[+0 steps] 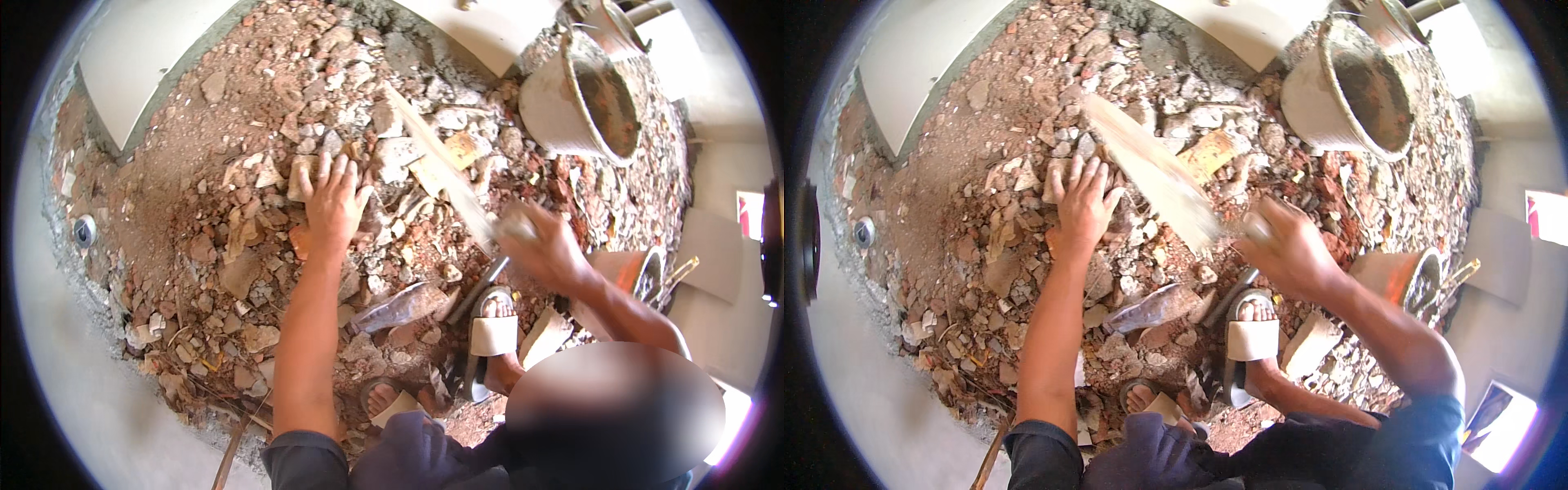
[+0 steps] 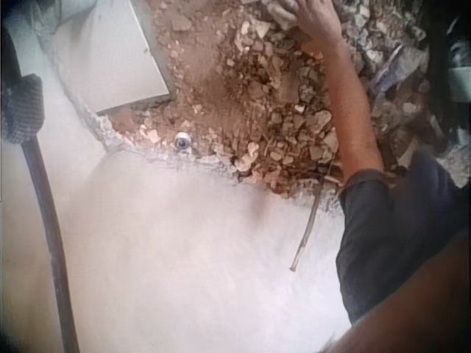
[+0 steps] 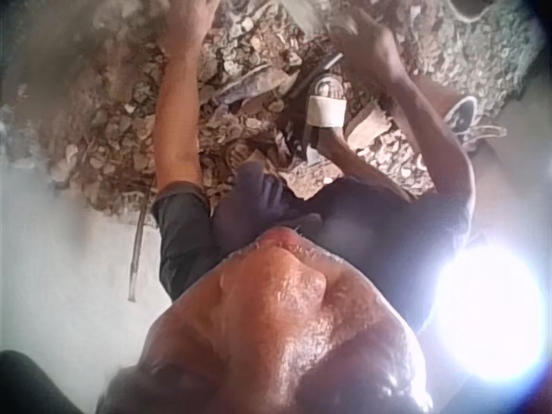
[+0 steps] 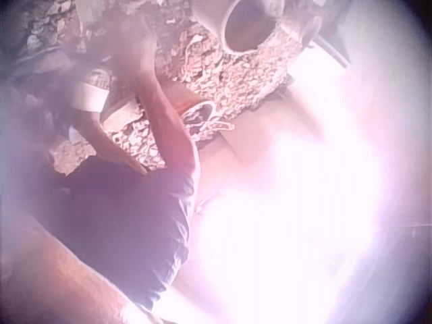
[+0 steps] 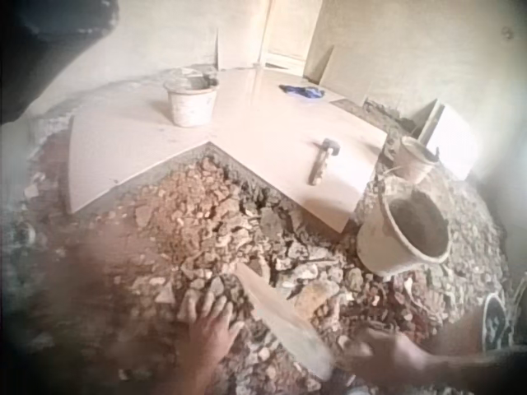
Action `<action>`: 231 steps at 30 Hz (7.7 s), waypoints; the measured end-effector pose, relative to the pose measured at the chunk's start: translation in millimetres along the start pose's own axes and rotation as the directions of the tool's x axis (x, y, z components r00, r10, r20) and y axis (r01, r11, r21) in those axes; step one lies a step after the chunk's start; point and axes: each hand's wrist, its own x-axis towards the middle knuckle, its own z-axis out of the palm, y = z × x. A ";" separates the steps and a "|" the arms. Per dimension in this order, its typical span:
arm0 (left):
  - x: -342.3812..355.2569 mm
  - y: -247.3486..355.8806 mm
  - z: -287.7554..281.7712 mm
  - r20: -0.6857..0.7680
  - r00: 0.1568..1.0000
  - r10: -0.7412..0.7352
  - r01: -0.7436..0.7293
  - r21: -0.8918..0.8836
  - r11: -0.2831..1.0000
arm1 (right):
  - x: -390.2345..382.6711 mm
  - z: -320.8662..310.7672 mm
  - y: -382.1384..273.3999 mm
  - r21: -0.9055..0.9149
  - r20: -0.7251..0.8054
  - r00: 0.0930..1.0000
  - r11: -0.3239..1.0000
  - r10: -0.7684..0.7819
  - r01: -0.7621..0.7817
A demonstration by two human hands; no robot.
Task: The person uses a rubber mallet to tap a large floor tile into place, then clears rubble from the subfloor and spreads wet cement with a trowel to prepare the area for additional tiles.
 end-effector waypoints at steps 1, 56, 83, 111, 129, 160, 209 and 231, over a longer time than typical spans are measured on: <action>0.0 -1.9 7.4 -0.124 0.992 0.024 -0.028 -0.033 0.999 | -31.7 -14.3 9.9 -0.137 0.069 0.976 0.967 -0.209 0.216; -126.7 -165.7 7.9 -0.420 0.713 -0.562 0.592 -0.068 0.803 | 392.2 136.2 -168.7 -0.765 0.167 0.470 0.187 -0.867 0.617; -129.6 -172.4 18.0 -0.467 0.719 -0.514 0.542 -0.086 0.836 | 159.5 124.8 -57.0 -0.186 0.306 0.950 0.983 0.063 -0.005; -290.4 -1.1 -48.1 -0.089 0.963 -0.255 0.142 -0.636 0.758 | -152.2 -3.3 68.7 -0.134 0.155 0.852 0.865 0.499 -0.483; -292.6 12.2 -77.0 0.240 0.877 -0.417 0.448 -0.722 0.527 | -86.2 1.2 48.3 -0.014 0.330 0.943 0.999 0.032 -0.029; -237.7 199.1 -374.9 0.709 0.556 -0.434 0.831 -0.496 0.254 | 15.8 -296.7 322.4 -0.274 -0.497 0.859 0.917 0.123 -0.290; 136.1 108.6 23.4 -0.068 0.973 0.222 -0.230 -0.173 0.958 | 76.0 -276.8 126.4 0.255 -0.778 0.602 0.966 0.179 0.042; 156.0 137.4 -2.7 -0.229 0.966 -0.119 -0.007 -0.485 0.875 | 74.0 -335.0 247.8 0.308 -0.787 0.550 0.950 0.281 -0.045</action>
